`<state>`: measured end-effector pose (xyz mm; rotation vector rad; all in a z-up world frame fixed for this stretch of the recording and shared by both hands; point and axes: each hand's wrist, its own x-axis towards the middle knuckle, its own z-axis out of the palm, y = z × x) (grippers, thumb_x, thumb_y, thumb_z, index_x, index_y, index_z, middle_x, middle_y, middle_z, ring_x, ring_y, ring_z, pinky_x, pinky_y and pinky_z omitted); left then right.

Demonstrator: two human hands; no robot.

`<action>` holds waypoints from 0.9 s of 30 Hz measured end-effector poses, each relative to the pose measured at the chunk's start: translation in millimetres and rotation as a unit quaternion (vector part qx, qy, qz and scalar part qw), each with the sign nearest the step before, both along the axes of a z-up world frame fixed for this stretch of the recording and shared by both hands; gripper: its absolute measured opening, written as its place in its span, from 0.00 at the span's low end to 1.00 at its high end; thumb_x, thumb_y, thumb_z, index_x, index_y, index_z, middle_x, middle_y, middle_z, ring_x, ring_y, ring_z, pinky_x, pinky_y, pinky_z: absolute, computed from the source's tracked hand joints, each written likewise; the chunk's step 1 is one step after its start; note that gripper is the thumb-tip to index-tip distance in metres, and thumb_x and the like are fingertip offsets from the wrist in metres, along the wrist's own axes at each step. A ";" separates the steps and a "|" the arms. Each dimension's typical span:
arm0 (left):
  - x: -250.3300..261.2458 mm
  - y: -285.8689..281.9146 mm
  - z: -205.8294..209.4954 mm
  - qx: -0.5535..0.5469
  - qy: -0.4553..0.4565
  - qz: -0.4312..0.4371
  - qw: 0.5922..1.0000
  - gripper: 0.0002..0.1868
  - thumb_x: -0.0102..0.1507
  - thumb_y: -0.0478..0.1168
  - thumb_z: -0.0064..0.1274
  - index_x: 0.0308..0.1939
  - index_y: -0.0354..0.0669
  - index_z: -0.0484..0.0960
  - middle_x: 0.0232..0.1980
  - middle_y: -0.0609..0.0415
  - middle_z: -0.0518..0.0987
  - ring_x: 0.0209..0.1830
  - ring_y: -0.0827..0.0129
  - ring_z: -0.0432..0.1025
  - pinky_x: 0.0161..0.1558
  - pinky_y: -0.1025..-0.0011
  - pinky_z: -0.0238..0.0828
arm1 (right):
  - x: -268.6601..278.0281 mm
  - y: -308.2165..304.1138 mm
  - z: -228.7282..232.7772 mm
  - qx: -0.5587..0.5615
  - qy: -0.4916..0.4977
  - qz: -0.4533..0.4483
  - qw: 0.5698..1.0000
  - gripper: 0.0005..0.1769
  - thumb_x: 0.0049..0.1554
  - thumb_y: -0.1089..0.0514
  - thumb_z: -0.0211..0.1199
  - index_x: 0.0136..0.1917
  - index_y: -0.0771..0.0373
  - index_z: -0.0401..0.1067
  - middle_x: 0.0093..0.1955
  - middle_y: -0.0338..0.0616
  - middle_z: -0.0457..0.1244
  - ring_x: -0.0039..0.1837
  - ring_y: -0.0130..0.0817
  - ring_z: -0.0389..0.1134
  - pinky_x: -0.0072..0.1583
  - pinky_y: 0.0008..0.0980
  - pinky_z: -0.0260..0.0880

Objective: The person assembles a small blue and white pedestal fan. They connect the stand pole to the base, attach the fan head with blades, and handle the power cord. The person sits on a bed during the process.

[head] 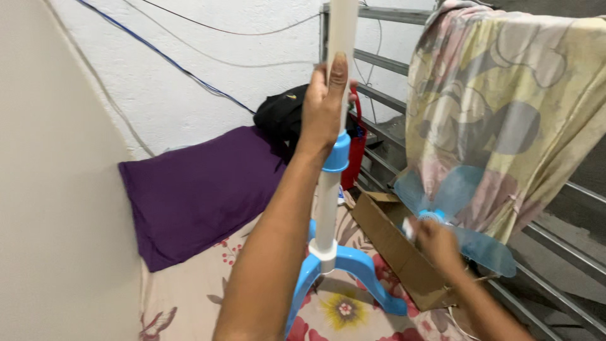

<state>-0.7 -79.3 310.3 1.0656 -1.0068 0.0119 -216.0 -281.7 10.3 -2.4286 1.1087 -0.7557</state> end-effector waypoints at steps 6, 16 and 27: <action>-13.5 31.6 -30.3 0.065 -0.069 0.162 0.982 0.39 0.64 0.71 0.45 0.60 0.39 0.75 0.40 0.52 0.86 0.42 0.71 0.82 0.46 0.71 0.75 | -9.4 -9.0 -120.1 0.097 -0.010 0.136 0.986 0.14 0.52 0.63 0.65 0.52 0.54 0.83 0.49 0.40 0.74 0.49 0.33 0.77 0.53 0.33 0.75; -22.7 42.8 -53.3 0.055 -0.081 0.189 0.977 0.27 0.67 0.61 0.51 0.51 0.40 0.77 0.32 0.54 0.84 0.34 0.69 0.83 0.39 0.71 0.78 | -25.8 -92.7 -102.4 0.200 0.133 -0.217 0.946 0.31 0.57 0.37 0.70 0.52 0.70 0.82 0.53 0.65 0.72 0.54 0.57 0.74 0.55 0.48 0.74; -20.7 42.7 -58.6 0.052 -0.078 0.202 0.975 0.30 0.66 0.64 0.50 0.51 0.40 0.77 0.33 0.53 0.84 0.34 0.67 0.83 0.39 0.69 0.78 | 9.9 -98.6 -139.2 0.118 0.071 -0.190 0.972 0.21 0.55 0.49 0.64 0.61 0.51 0.79 0.59 0.57 0.70 0.61 0.61 0.70 0.62 0.53 0.71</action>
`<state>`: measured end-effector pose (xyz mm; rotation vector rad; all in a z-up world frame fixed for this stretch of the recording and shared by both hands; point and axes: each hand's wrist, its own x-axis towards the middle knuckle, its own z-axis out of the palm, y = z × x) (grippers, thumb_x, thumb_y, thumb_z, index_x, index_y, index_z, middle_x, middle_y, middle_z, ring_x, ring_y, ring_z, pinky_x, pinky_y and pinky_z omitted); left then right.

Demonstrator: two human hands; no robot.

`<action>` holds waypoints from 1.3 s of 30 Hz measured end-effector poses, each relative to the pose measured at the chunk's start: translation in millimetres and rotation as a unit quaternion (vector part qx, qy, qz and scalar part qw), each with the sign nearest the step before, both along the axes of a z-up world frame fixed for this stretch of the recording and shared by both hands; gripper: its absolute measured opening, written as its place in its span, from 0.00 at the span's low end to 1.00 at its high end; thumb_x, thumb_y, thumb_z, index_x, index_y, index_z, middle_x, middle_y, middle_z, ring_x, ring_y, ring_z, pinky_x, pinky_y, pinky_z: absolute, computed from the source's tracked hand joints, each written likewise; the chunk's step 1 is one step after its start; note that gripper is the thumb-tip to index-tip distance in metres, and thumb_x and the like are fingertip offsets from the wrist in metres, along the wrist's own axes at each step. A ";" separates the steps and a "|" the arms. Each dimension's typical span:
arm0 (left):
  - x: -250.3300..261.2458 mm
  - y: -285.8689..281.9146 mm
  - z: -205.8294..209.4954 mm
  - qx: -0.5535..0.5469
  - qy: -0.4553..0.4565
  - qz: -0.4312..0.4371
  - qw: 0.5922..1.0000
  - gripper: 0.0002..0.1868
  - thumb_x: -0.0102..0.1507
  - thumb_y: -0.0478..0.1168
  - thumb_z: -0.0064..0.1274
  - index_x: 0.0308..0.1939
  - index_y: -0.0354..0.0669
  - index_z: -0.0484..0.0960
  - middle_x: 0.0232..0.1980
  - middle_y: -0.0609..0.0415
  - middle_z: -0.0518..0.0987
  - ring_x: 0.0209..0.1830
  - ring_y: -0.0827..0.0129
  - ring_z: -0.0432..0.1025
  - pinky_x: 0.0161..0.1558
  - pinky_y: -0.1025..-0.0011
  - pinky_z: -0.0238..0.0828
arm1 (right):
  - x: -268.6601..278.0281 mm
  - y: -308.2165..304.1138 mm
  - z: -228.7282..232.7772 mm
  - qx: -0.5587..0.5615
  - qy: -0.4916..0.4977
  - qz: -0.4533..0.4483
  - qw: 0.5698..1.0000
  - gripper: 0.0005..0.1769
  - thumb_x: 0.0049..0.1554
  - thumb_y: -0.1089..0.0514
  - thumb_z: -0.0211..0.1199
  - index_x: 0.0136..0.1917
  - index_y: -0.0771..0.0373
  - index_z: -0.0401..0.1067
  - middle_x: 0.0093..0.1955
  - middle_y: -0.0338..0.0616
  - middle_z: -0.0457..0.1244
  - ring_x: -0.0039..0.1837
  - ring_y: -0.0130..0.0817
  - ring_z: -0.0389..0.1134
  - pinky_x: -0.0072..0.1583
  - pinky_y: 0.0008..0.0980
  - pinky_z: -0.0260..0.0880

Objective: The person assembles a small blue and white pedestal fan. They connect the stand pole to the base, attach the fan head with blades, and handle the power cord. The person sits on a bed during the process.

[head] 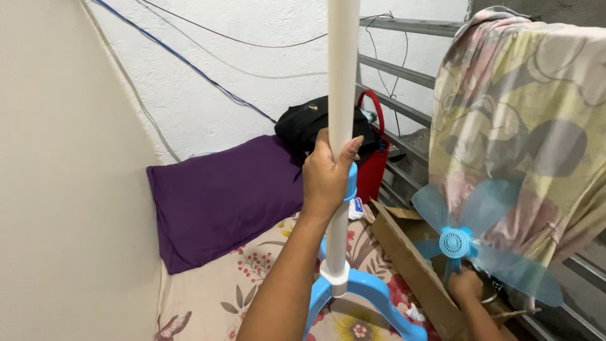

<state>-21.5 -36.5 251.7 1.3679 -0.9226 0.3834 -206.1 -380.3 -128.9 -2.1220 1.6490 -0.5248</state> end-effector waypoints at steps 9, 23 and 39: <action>4.6 2.3 -1.2 -0.001 -0.006 -0.007 1.000 0.31 0.65 0.66 0.49 0.51 0.41 0.78 0.34 0.53 0.85 0.36 0.65 0.84 0.40 0.68 0.79 | 1.8 22.7 24.0 0.015 0.028 -0.035 0.999 0.23 0.57 0.48 0.68 0.60 0.63 0.79 0.59 0.61 0.71 0.62 0.59 0.73 0.64 0.51 0.70; -4.0 7.2 -0.2 -0.003 0.000 -0.021 1.000 0.33 0.65 0.69 0.47 0.51 0.42 0.78 0.40 0.49 0.86 0.43 0.58 0.83 0.44 0.64 0.79 | 0.3 16.8 101.8 -0.116 0.038 0.088 0.989 0.19 0.59 0.53 0.63 0.62 0.58 0.78 0.52 0.60 0.72 0.53 0.53 0.74 0.57 0.50 0.75; 5.6 -12.1 2.3 0.017 0.032 -0.063 0.997 0.40 0.63 0.76 0.34 0.50 0.44 0.79 0.30 0.57 0.84 0.32 0.70 0.81 0.37 0.70 0.76 | -11.0 77.6 353.2 0.120 -0.329 0.205 0.914 0.18 0.64 0.64 0.53 0.66 0.69 0.71 0.59 0.56 0.70 0.55 0.46 0.74 0.56 0.43 0.78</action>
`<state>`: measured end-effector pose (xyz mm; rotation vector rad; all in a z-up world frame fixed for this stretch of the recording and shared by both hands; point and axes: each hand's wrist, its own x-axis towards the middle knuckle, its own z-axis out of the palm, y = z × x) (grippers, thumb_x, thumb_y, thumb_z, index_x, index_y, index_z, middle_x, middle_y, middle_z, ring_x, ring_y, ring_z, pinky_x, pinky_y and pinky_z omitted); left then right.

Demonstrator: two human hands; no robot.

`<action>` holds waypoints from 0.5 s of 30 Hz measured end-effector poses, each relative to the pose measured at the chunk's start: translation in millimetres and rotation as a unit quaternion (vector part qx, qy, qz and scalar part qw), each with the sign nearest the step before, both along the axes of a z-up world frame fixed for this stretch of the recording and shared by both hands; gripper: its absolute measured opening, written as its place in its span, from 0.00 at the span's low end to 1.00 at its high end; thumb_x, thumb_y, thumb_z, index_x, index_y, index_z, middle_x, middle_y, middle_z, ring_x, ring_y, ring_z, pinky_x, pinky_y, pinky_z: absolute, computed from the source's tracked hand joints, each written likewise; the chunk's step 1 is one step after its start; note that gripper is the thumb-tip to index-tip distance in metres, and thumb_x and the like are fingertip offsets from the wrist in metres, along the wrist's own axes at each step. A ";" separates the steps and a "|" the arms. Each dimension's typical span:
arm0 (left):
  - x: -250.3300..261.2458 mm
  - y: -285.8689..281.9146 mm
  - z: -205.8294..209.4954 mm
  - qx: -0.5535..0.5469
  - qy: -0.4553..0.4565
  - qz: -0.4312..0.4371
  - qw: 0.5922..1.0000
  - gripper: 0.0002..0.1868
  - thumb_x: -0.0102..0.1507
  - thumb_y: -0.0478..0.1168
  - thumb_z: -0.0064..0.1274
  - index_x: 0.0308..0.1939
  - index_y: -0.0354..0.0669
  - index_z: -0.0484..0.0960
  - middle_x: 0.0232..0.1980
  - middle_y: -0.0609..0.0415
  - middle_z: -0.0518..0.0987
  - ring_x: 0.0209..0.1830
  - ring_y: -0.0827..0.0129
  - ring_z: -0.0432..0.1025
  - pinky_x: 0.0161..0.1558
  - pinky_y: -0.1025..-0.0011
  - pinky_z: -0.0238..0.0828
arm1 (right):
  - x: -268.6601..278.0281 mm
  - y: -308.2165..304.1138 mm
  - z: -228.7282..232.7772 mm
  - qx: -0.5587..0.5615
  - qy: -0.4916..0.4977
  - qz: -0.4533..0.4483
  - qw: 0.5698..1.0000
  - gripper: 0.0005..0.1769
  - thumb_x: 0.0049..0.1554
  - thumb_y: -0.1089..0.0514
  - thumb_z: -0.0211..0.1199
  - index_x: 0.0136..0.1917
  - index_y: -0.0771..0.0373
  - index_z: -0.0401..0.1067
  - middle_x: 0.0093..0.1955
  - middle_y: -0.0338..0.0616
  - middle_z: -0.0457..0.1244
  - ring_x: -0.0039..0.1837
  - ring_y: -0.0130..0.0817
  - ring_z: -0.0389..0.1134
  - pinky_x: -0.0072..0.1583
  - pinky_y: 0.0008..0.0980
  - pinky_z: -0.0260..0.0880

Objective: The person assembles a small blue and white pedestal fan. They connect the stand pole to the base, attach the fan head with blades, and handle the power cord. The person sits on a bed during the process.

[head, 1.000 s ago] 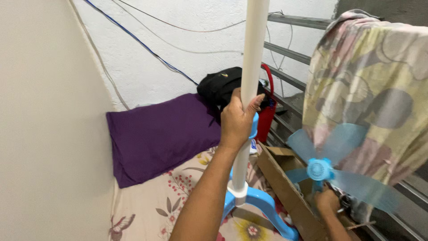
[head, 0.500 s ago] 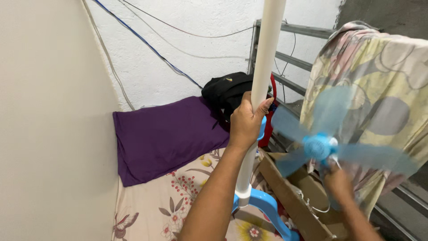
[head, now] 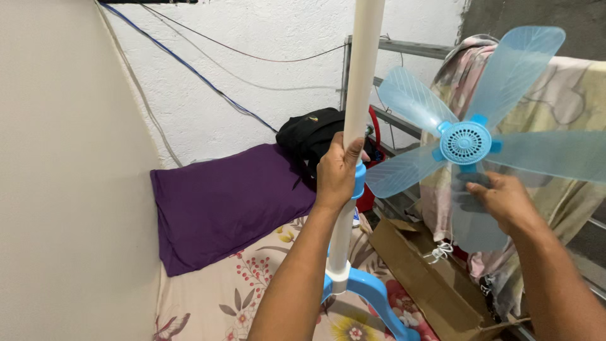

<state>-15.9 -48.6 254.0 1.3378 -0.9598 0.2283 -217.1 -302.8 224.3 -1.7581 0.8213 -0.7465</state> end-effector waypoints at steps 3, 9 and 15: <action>2.4 1.9 -3.9 -0.019 0.006 -0.008 1.000 0.41 0.66 0.75 0.29 0.48 0.43 0.79 0.30 0.59 0.83 0.30 0.72 0.79 0.36 0.70 0.76 | 9.1 -6.6 -8.2 -0.003 -0.062 0.029 0.998 0.17 0.64 0.66 0.55 0.65 0.72 0.72 0.58 0.54 0.70 0.55 0.44 0.73 0.55 0.42 0.77; 0.2 2.1 -3.7 -0.018 0.039 -0.009 0.999 0.36 0.66 0.71 0.34 0.48 0.44 0.82 0.31 0.58 0.85 0.29 0.70 0.80 0.35 0.69 0.78 | 8.6 -13.2 -34.1 -0.014 -0.064 0.012 0.998 0.15 0.63 0.66 0.58 0.62 0.72 0.74 0.54 0.53 0.71 0.50 0.41 0.73 0.54 0.40 0.76; -14.9 17.6 -20.2 -0.049 -0.057 0.075 0.994 0.37 0.57 0.54 0.66 0.64 0.41 0.71 0.49 0.44 0.83 0.49 0.54 0.80 0.48 0.58 0.76 | -2.7 -9.3 -77.0 -0.132 0.058 -0.042 0.989 0.13 0.65 0.61 0.62 0.62 0.65 0.77 0.49 0.52 0.73 0.48 0.41 0.72 0.52 0.41 0.72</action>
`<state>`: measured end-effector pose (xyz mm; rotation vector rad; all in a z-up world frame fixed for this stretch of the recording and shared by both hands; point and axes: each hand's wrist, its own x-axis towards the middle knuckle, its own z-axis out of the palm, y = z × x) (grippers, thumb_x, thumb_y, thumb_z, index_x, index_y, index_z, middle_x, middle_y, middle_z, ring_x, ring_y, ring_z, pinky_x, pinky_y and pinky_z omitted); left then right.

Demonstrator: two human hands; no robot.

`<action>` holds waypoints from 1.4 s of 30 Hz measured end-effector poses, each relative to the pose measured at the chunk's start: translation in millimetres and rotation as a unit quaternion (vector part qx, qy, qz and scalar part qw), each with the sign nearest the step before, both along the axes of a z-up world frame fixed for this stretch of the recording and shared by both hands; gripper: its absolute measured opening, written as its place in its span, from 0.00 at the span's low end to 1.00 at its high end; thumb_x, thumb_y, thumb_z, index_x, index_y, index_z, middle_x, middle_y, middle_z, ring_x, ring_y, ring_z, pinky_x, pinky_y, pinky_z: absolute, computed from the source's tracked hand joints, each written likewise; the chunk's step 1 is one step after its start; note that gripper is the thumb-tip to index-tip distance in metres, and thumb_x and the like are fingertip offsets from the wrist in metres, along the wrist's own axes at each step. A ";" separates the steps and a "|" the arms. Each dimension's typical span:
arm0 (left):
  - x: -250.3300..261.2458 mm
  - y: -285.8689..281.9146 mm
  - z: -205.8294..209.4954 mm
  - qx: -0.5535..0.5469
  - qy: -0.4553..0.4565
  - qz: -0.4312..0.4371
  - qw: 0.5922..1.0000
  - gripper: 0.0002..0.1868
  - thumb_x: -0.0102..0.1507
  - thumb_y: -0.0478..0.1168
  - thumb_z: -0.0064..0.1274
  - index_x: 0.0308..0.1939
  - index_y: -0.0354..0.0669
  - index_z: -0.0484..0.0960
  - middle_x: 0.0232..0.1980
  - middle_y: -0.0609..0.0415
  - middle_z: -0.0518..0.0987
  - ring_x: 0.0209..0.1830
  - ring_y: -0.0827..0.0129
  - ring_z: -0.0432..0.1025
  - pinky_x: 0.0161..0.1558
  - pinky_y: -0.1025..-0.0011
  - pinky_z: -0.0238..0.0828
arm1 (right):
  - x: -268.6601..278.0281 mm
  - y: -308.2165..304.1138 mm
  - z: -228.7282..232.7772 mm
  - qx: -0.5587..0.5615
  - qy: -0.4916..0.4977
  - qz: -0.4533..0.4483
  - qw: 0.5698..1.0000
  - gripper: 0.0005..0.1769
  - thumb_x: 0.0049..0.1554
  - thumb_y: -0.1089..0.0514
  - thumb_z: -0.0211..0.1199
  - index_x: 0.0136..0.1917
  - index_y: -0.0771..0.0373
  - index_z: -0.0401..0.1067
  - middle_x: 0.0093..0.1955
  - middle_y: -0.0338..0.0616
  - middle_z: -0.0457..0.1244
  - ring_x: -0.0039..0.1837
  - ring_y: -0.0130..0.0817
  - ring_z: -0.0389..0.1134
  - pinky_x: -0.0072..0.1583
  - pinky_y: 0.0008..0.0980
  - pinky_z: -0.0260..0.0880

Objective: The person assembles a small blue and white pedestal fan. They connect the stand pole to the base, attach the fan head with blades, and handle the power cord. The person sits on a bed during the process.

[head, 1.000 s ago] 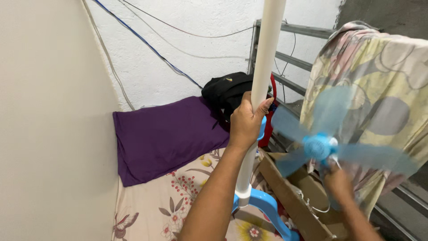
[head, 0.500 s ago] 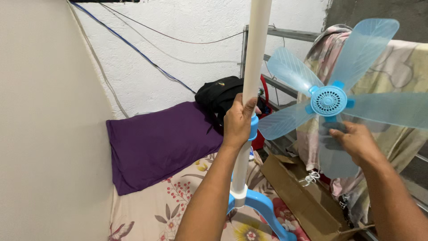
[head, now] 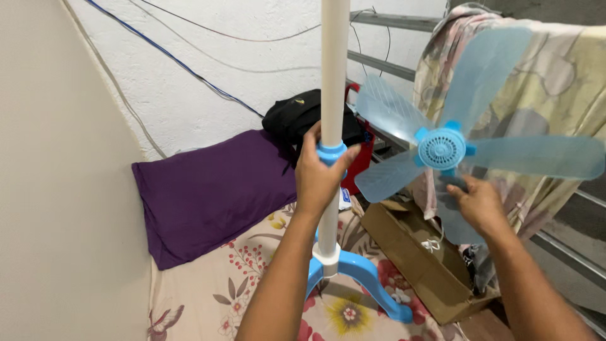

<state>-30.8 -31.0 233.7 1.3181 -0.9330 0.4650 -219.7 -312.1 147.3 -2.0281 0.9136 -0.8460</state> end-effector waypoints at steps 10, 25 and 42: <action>21.2 -2.3 -102.0 0.132 0.132 -0.067 0.980 0.29 0.63 0.51 0.61 0.60 0.38 0.70 0.38 0.47 0.85 0.29 0.64 0.82 0.30 0.69 0.79 | -18.2 -12.1 -99.0 -0.063 0.080 -0.056 0.993 0.17 0.63 0.55 0.63 0.65 0.55 0.77 0.48 0.54 0.72 0.48 0.41 0.73 0.53 0.41 0.70; 90.6 60.8 -112.9 0.116 0.168 0.094 0.974 0.35 0.60 0.45 0.65 0.66 0.40 0.67 0.56 0.40 0.82 0.54 0.53 0.80 0.55 0.60 0.75 | -1.4 54.8 -197.5 0.017 0.033 0.003 0.999 0.20 0.59 0.54 0.65 0.64 0.58 0.75 0.48 0.55 0.73 0.46 0.40 0.74 0.51 0.42 0.72; -36.1 52.6 -278.2 0.111 0.293 0.083 0.946 0.40 0.60 0.39 0.55 0.76 0.39 0.60 0.70 0.45 0.74 0.58 0.61 0.74 0.63 0.65 0.69 | 22.8 115.7 -275.3 0.346 -0.209 -0.011 0.915 0.12 0.61 0.65 0.59 0.58 0.68 0.75 0.44 0.39 0.69 0.43 0.28 0.67 0.45 0.32 0.68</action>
